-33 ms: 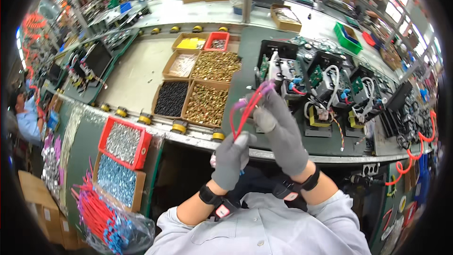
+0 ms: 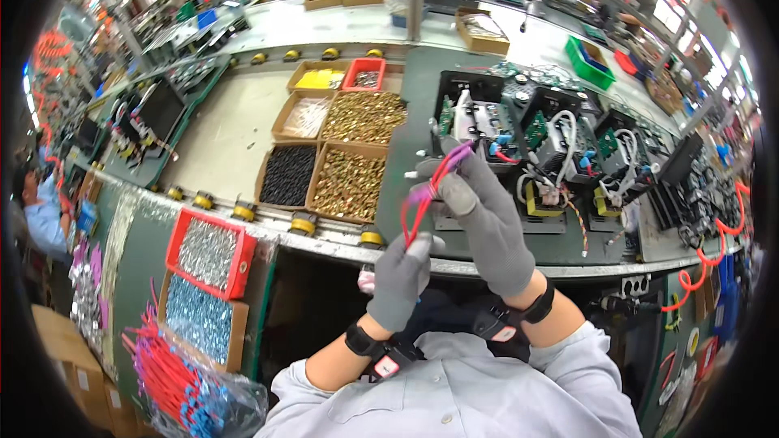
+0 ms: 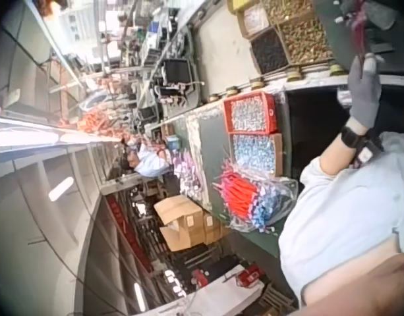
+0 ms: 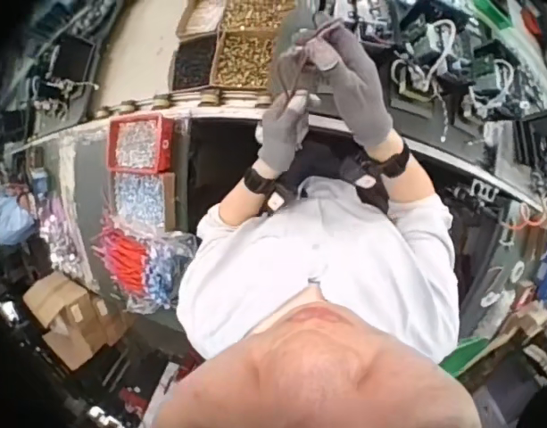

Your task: Assembling and wiring components for an electronic unit on a factory assembly line.

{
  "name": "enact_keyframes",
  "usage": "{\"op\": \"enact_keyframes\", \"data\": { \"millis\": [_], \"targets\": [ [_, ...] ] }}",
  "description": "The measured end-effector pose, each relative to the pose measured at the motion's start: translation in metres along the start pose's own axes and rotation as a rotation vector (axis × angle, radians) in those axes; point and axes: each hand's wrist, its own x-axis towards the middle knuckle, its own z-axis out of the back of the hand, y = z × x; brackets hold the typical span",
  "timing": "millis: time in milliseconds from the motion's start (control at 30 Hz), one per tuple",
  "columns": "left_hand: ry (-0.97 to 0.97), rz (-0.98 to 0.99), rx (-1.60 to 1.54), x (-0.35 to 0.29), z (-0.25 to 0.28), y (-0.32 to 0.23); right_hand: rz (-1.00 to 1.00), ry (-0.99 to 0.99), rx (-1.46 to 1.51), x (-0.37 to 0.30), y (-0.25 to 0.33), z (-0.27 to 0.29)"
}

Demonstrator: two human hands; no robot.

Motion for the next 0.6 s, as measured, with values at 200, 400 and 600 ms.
{"op": "enact_keyframes", "data": {
  "millis": [200,400,600],
  "targets": [
    [0.299,0.099,-0.195,0.012,-0.019,0.010,0.059,0.111,-0.252,-0.006,0.024,0.000],
    [0.816,-0.022,0.046,0.036,-0.034,-0.006,-0.024,-0.151,-0.295,-0.009,0.054,0.014],
    [0.222,-0.654,-0.004,0.103,-0.017,-0.070,0.196,-0.514,-0.642,0.033,0.133,0.034]
  ]
}}
